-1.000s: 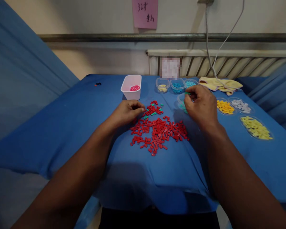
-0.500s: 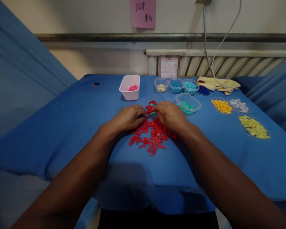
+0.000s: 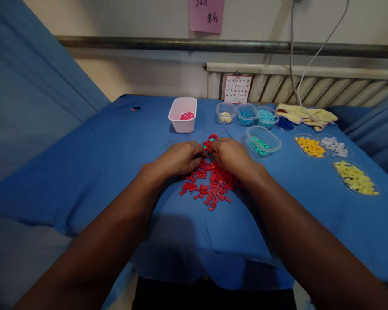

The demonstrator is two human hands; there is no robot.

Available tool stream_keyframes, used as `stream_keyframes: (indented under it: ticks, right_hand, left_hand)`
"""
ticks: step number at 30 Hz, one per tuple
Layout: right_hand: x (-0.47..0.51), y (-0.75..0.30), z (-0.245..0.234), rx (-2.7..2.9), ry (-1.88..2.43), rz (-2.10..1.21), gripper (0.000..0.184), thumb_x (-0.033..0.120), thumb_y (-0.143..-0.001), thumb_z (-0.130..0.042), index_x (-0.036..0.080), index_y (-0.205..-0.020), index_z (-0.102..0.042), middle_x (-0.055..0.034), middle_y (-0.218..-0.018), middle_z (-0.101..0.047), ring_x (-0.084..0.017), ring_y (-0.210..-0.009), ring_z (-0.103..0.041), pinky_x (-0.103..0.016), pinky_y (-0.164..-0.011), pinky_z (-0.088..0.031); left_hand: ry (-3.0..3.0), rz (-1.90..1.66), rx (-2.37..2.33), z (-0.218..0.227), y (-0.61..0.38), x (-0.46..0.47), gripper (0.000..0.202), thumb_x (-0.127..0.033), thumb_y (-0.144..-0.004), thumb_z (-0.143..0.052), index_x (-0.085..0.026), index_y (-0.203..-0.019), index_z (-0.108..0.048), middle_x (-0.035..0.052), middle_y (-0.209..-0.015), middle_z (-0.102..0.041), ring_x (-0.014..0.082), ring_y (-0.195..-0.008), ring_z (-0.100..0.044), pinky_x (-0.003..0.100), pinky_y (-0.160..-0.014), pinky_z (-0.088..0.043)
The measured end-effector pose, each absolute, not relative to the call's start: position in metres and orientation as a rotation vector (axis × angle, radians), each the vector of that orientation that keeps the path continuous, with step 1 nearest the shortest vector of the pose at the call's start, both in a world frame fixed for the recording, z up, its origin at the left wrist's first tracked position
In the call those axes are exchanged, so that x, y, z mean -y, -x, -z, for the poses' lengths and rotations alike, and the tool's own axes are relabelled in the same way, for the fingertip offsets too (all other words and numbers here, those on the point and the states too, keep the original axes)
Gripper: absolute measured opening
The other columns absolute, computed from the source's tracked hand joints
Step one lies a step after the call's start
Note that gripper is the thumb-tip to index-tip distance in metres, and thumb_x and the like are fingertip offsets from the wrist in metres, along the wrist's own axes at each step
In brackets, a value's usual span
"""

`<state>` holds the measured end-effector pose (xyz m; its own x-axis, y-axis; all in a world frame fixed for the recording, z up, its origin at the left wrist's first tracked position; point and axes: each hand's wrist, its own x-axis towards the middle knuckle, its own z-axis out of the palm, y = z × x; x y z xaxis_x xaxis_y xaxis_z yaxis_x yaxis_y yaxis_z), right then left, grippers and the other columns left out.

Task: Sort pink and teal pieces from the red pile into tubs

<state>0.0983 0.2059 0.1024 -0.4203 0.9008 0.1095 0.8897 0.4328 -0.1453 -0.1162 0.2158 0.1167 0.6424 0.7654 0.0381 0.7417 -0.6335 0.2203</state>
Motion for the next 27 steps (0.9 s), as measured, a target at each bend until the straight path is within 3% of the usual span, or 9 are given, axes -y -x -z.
stream_keyframes:
  ticks: [6,10,16,19,22,27]
  right_hand:
    - [-0.206,-0.099,-0.103,2.551,1.518,-0.123,0.032,0.022,-0.104,-0.057,0.021,-0.123,-0.084,-0.0126,-0.119,-0.082,-0.027,-0.109,-0.072,-0.034,-0.094,-0.05]
    - [-0.204,-0.096,-0.107,2.57,1.534,-0.119,0.03,0.022,-0.105,-0.056,0.02,-0.117,-0.084,-0.0135,-0.115,-0.083,-0.028,-0.107,-0.073,-0.034,-0.092,-0.05]
    - [-0.199,-0.096,-0.109,2.525,1.59,-0.05,0.027,0.02,-0.105,-0.056,0.017,-0.113,-0.082,-0.0172,-0.112,-0.081,-0.03,-0.101,-0.075,-0.037,-0.087,-0.051]
    - [-0.2,-0.098,-0.105,2.208,1.424,-0.311,0.023,0.024,-0.103,-0.062,0.019,-0.114,-0.082,-0.0122,-0.113,-0.083,-0.027,-0.099,-0.075,-0.037,-0.088,-0.054]
    - [-0.201,-0.097,-0.101,1.818,1.284,-0.633,0.021,0.034,-0.098,-0.07,0.019,-0.109,-0.082,-0.0067,-0.101,-0.084,-0.022,-0.086,-0.075,-0.034,-0.08,-0.057]
    - [-0.197,-0.099,-0.098,1.674,1.249,-0.761,0.022,0.036,-0.093,-0.072,0.018,-0.101,-0.082,-0.0058,-0.092,-0.082,-0.02,-0.075,-0.071,-0.033,-0.071,-0.055]
  left_hand:
    - [-2.697,-0.135,-1.263,-0.121,0.119,-0.215,0.023,-0.022,-0.094,-0.061,-0.023,-0.107,-0.081,0.0096,-0.101,-0.079,0.0285,-0.087,-0.069,0.036,-0.068,-0.043]
    - [-2.66,-0.196,-1.263,-0.12,0.117,-0.214,0.017,-0.019,-0.09,-0.064,-0.022,-0.098,-0.079,0.0091,-0.096,-0.077,0.0262,-0.082,-0.066,0.035,-0.069,-0.041]
    - [-2.222,-0.601,-1.184,-0.109,0.116,-0.221,0.016,-0.015,-0.085,-0.065,-0.019,-0.095,-0.076,0.0032,-0.079,-0.071,0.0172,-0.065,-0.058,0.031,-0.061,-0.037]
    - [-1.837,-0.871,-1.087,-0.105,0.112,-0.227,0.012,-0.019,-0.086,-0.068,-0.015,-0.096,-0.075,0.0012,-0.075,-0.069,0.0132,-0.062,-0.056,0.027,-0.059,-0.039]
    - [-1.597,-1.01,-1.025,-0.104,0.104,-0.228,0.011,-0.021,-0.085,-0.074,-0.014,-0.094,-0.074,0.0018,-0.078,-0.07,0.0103,-0.063,-0.057,0.024,-0.06,-0.043]
    - [-1.414,-1.027,-1.031,-0.105,0.092,-0.224,0.009,-0.014,-0.086,-0.074,-0.014,-0.095,-0.073,0.0011,-0.073,-0.069,0.0096,-0.059,-0.058,0.023,-0.059,-0.048]
